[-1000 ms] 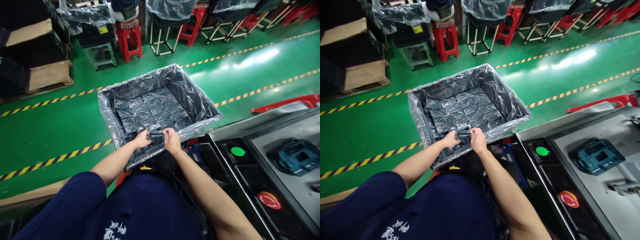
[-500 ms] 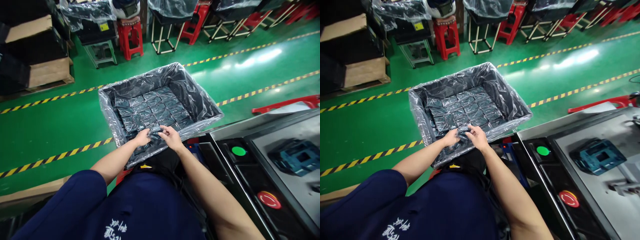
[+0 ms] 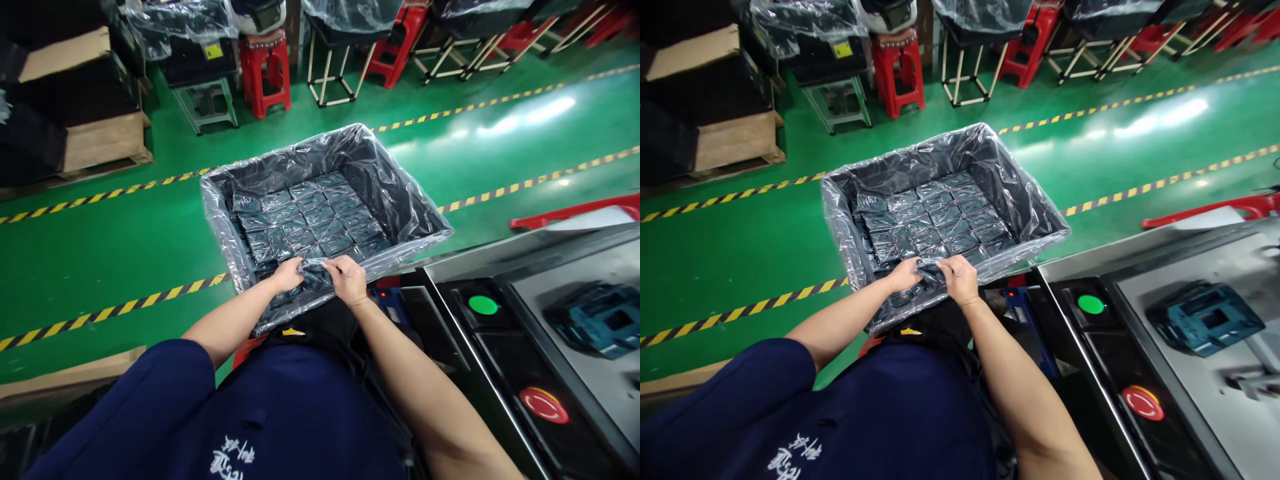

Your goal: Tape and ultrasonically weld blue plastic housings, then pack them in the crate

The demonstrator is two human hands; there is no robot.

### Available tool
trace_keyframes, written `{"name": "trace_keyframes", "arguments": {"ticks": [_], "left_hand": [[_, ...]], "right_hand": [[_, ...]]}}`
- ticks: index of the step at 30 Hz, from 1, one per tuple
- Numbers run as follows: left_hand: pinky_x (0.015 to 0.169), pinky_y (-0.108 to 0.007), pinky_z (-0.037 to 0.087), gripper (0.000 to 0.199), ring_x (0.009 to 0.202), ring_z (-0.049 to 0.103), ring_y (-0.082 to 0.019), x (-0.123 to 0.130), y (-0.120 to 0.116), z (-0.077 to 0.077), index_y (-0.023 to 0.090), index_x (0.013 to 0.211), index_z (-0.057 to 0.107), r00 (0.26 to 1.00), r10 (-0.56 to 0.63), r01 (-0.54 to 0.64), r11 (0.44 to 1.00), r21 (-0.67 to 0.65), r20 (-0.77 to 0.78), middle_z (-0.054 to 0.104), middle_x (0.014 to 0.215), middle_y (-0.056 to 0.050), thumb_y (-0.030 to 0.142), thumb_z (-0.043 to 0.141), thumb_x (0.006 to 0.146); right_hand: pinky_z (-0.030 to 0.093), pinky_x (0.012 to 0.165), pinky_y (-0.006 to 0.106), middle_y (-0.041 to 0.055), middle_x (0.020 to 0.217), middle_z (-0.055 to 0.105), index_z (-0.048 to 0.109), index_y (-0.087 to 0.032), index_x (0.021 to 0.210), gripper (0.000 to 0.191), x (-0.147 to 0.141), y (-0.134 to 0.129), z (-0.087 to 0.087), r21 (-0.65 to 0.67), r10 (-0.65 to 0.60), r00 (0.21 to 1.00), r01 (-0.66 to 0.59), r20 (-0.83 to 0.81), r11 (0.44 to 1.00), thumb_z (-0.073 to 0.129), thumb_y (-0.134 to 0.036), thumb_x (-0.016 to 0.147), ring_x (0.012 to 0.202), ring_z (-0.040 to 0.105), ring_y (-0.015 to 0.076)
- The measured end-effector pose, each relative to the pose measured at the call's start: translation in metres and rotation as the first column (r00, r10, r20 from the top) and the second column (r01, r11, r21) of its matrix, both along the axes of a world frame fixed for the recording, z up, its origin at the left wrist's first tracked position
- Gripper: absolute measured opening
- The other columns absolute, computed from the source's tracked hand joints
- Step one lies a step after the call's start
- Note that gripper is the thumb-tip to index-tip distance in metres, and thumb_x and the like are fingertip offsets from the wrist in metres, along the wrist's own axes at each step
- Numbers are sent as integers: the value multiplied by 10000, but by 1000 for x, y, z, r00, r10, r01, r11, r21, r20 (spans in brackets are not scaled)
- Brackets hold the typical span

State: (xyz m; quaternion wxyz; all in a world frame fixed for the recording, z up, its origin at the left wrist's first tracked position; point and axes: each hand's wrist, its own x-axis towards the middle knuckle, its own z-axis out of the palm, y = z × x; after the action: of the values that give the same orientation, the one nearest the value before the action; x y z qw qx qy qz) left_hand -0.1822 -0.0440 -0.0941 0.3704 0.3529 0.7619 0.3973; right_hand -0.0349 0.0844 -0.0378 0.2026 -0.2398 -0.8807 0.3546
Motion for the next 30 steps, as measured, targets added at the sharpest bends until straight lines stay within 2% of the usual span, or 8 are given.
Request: {"name": "trace_keyframes", "arguments": {"ticks": [7, 10, 13, 16, 19, 24, 27, 30], "left_hand": [[898, -344, 471, 450, 949, 615, -224, 1, 0, 8, 172, 1189, 596, 995, -74, 77, 996, 53, -65, 676, 1082, -65, 265, 650, 752], [959, -348, 446, 435, 1051, 605, -239, 2, -1, 10, 185, 1225, 600, 992, -85, 93, 992, 83, -93, 667, 1164, -72, 309, 616, 809], [1004, -348, 418, 403, 1121, 587, -246, 0, 0, 10, 186, 1222, 621, 992, -22, 34, 995, 92, -127, 654, 1220, -80, 337, 580, 850], [993, -355, 424, 298, 1082, 608, -245, -3, 1, 11, 192, 1079, 702, 987, 56, -44, 996, 83, -151, 691, 1146, -76, 339, 527, 887], [951, -357, 452, 225, 999, 637, -241, -4, 2, 10, 203, 950, 734, 985, 86, -77, 995, 66, -149, 723, 1046, -62, 327, 567, 865], [897, -349, 489, 164, 908, 664, -224, 2, 3, 3, 191, 940, 714, 991, 96, -92, 995, 41, -92, 730, 962, -64, 245, 641, 804], [884, -352, 506, 363, 952, 664, -226, 3, 5, 4, 150, 1139, 632, 989, 139, -136, 989, 55, -49, 697, 1076, -113, 261, 663, 794], [950, -365, 486, 879, 1191, 560, -259, 0, 10, 19, 144, 1418, 360, 985, 168, -158, 971, 181, -41, 468, 1414, -184, 359, 788, 681]], "right_hand": [[464, 799, 322, 77, 851, 657, 642, -198, 805, 268, -4, 10, 2, -15, -130, 988, 132, 85, 991, 478, -386, 906, 833, 605, 212], [458, 797, 320, 78, 837, 651, 634, -200, 800, 276, -8, 13, 7, -21, -161, 982, 163, 95, 986, 472, -396, 905, 825, 595, 213], [457, 792, 322, 84, 855, 652, 638, -198, 816, 266, -10, 16, 13, -16, -185, 978, 188, 100, 982, 474, -391, 901, 821, 591, 215], [456, 782, 327, 86, 849, 654, 636, -193, 810, 243, -11, 20, 19, -7, -204, 972, 206, 115, 978, 491, -374, 884, 806, 590, 218], [456, 788, 333, 83, 845, 653, 629, -191, 821, 238, -11, 25, 25, 19, -247, 965, 246, 86, 969, 487, -372, 882, 809, 590, 221], [454, 796, 337, 85, 869, 649, 616, -187, 851, 250, -9, 36, 38, 37, -309, 950, 307, 41, 951, 477, -391, 889, 826, 594, 222], [447, 771, 330, 80, 852, 645, 604, -184, 833, 246, -6, 41, 48, 9, -287, 955, 287, 71, 958, 482, -390, 889, 808, 595, 216], [436, 719, 307, 55, 779, 633, 589, -187, 783, 226, -4, 40, 63, -59, -154, 981, 162, 115, 985, 508, -376, 877, 742, 586, 194]]}}
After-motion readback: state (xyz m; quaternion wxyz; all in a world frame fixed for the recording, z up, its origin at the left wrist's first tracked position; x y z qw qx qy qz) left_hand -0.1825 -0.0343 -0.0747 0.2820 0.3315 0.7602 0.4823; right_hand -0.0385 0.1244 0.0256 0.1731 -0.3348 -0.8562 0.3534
